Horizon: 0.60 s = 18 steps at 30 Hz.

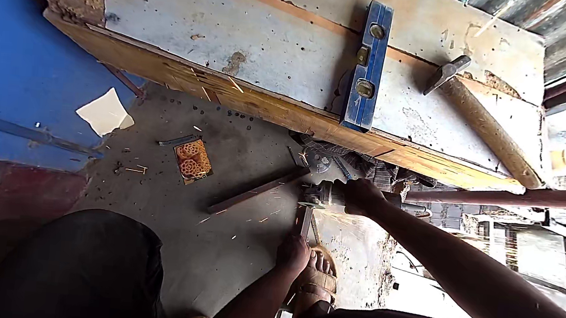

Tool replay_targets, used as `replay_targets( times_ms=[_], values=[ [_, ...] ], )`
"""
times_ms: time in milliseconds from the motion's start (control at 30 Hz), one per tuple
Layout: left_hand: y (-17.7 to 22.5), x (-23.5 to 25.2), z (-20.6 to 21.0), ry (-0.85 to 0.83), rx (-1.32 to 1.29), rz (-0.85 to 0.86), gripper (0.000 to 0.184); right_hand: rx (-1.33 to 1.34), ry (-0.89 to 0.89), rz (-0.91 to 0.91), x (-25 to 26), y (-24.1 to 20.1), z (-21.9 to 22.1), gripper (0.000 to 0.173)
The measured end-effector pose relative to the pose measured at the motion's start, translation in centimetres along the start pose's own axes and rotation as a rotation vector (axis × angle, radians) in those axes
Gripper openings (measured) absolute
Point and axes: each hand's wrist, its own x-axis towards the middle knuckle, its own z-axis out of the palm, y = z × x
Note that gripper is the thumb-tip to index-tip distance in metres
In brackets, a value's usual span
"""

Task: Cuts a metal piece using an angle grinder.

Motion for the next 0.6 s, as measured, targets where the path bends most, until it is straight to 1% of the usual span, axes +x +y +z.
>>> replay_targets(
  times_ms=[133, 267, 333, 500, 600],
  values=[
    [0.1, -0.2, -0.1, -0.017, 0.03, -0.021, 0.055, -0.05, -0.019, -0.001, -0.1, 1.0, 0.1, 0.064],
    [0.2, -0.1, 0.0, -0.015, 0.071, -0.009, 0.054, 0.007, -0.01, 0.058, -1.0, 2.9, 1.3, 0.074],
    [0.1, -0.1, -0.1, -0.015, 0.074, 0.002, 0.052, 0.01, -0.004, 0.058, -1.2, 3.5, 1.7, 0.073],
    [0.1, -0.1, 0.2, -0.006, 0.072, -0.001, 0.051, -0.052, -0.01, -0.009, -1.8, 2.8, 2.5, 0.07],
    [0.2, -0.2, 0.1, -0.006, 0.075, -0.003, 0.052, -0.063, -0.022, -0.011, -1.9, 2.1, 2.5, 0.069]
  ],
)
